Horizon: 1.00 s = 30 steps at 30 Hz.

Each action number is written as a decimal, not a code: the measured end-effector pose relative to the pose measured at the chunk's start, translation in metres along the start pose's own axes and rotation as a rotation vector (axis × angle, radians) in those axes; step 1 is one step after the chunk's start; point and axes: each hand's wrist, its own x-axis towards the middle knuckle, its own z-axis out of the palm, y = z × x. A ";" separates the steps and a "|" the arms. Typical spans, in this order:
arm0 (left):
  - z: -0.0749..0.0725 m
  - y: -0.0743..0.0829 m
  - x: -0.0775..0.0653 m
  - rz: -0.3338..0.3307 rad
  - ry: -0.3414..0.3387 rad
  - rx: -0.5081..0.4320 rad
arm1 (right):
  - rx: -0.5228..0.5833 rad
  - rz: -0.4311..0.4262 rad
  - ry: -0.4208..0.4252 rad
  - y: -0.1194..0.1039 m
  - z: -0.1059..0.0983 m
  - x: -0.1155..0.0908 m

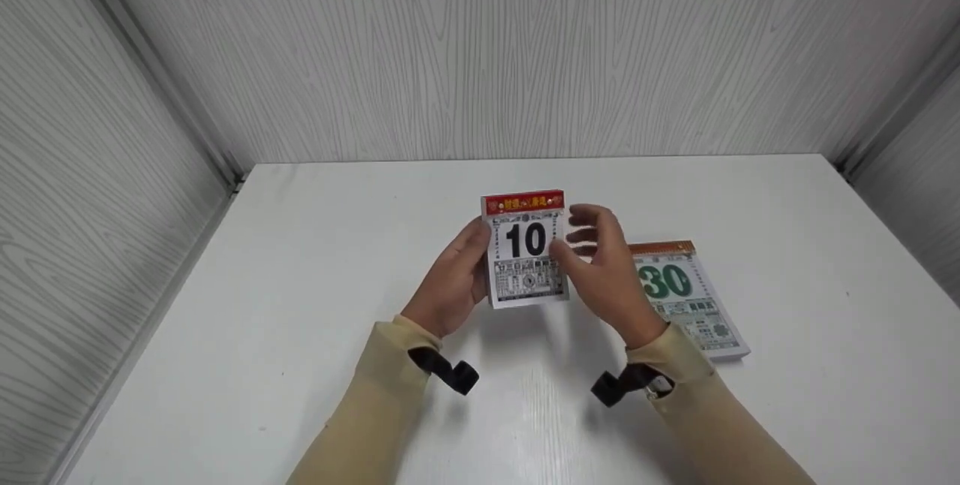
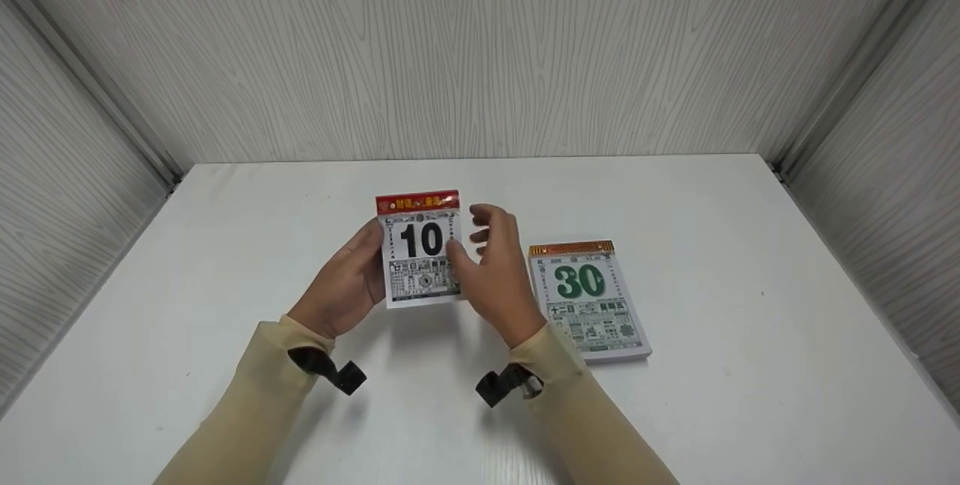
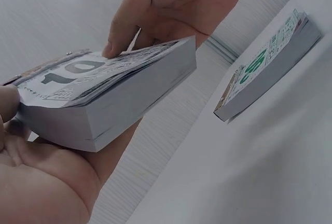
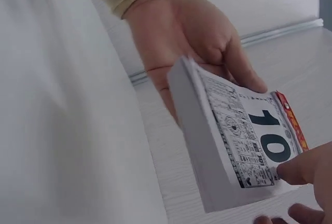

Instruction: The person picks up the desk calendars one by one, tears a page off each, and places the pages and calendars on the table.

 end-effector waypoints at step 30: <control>0.004 -0.001 -0.003 -0.031 0.033 0.102 | -0.712 -0.672 -0.283 -0.005 0.017 -0.016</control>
